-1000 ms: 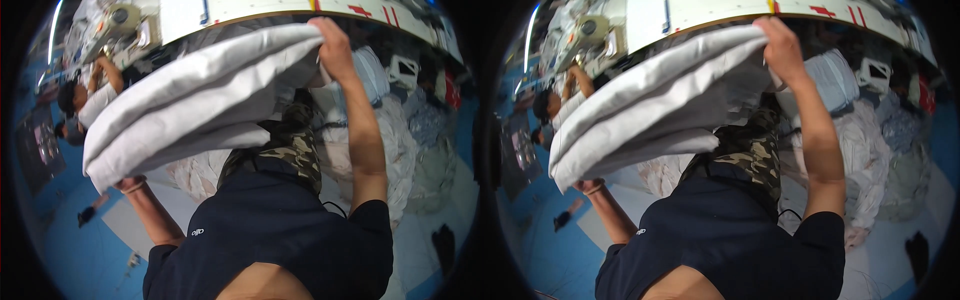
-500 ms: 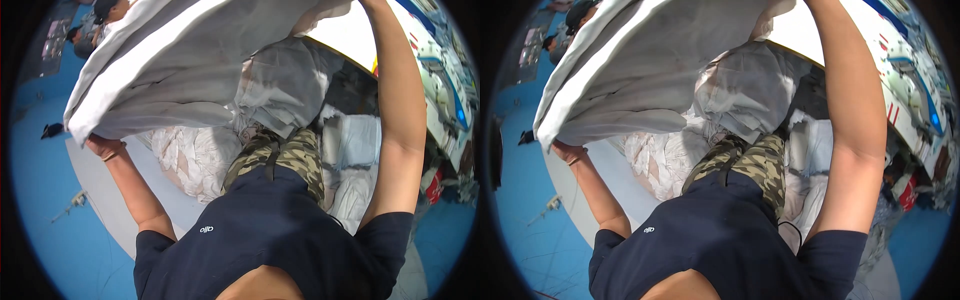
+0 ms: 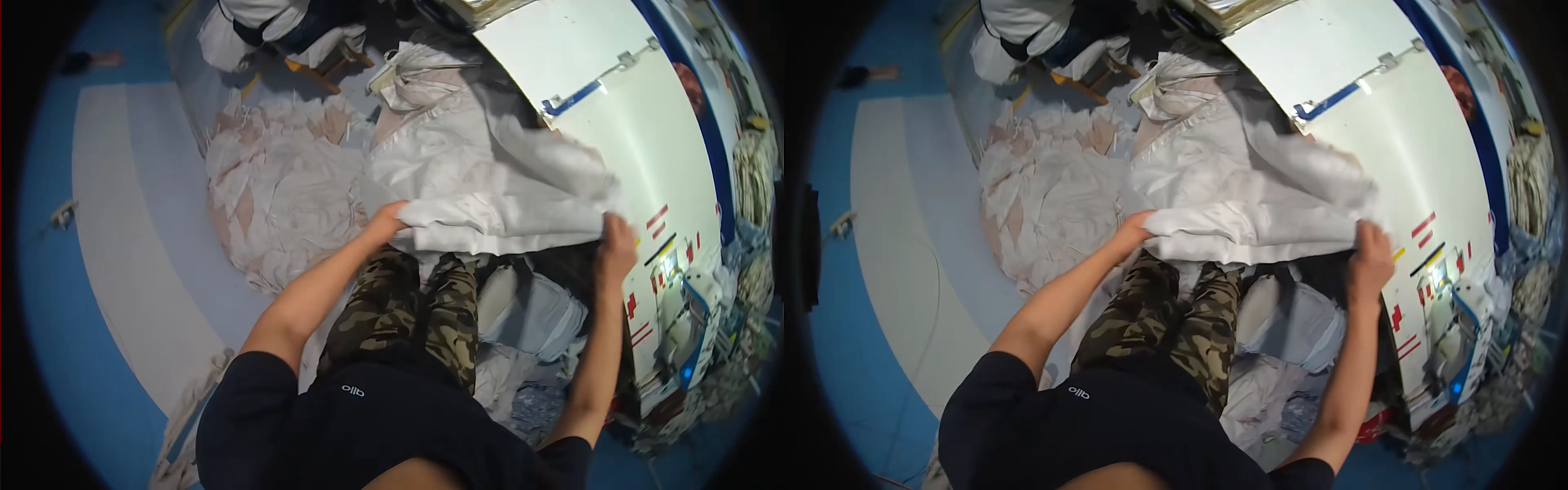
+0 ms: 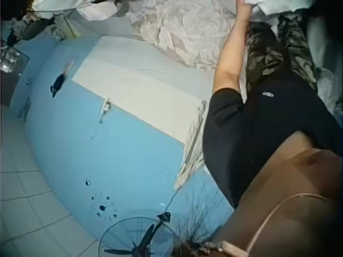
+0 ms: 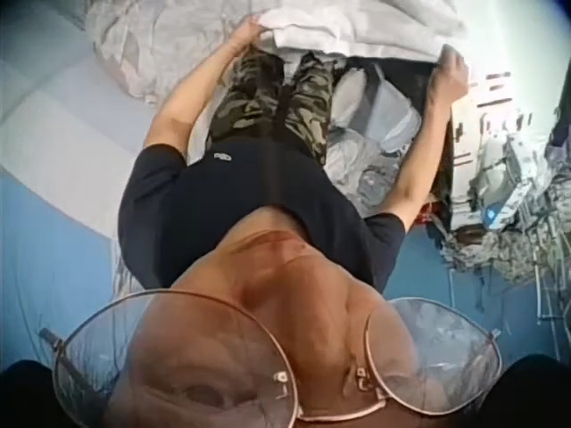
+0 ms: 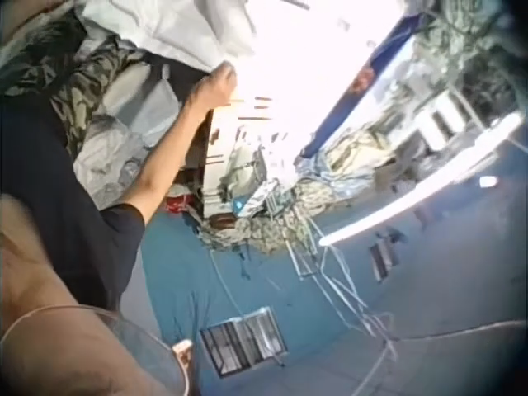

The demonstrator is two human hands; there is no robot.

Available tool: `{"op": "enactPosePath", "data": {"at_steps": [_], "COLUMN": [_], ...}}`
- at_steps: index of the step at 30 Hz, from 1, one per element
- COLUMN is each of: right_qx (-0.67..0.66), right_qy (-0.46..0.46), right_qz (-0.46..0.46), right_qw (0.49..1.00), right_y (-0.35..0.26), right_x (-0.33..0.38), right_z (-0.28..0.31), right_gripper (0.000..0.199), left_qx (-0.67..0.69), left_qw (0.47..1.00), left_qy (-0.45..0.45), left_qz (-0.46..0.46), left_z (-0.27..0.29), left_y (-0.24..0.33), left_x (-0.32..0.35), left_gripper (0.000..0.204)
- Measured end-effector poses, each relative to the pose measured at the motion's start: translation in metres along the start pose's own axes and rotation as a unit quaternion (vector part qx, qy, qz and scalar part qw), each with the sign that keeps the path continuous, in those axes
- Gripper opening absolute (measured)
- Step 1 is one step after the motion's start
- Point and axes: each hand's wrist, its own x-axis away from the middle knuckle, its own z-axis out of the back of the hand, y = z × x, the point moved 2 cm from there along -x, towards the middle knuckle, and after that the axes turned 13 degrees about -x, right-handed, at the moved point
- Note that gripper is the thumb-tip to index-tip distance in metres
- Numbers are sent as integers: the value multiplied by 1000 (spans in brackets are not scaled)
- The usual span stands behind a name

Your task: Sewing fabric pieces together using an industrial sewing machine.

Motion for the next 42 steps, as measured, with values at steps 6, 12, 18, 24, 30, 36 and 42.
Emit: {"op": "enactPosePath", "data": {"at_steps": [6,12,18,24,30,36,42], "right_qx": [-199,-254,-243,-266,-270,-367,-189], "right_qy": [-23,5,-67,-116,36,106,80], "right_qz": [-170,-48,-129,-186,-209,-310,-461], "right_qw": [965,966,959,939,939,871,864], "right_y": [12,-19,26,52,80,58,139], "right_x": [31,-23,6,32,-19,-41,190], "right_z": [-93,-125,-190,-280,-324,-302,-266], "right_gripper": [47,50,47,42,61,49,69], "left_qx": [-22,13,-107,-131,-115,-563,-438], "left_qw": [1000,991,987,943,959,759,857], "left_qy": [10,119,99,301,246,171,84], "left_qz": [-6,-63,-64,59,-86,-277,-257], "left_z": [-87,-41,-86,-99,-77,-77,-91], "left_y": [-32,-24,4,-7,108,18,105], "left_x": [-52,-93,-124,-214,-341,-389,-364], "left_gripper": [33,34,32,35,53,63,65]}}
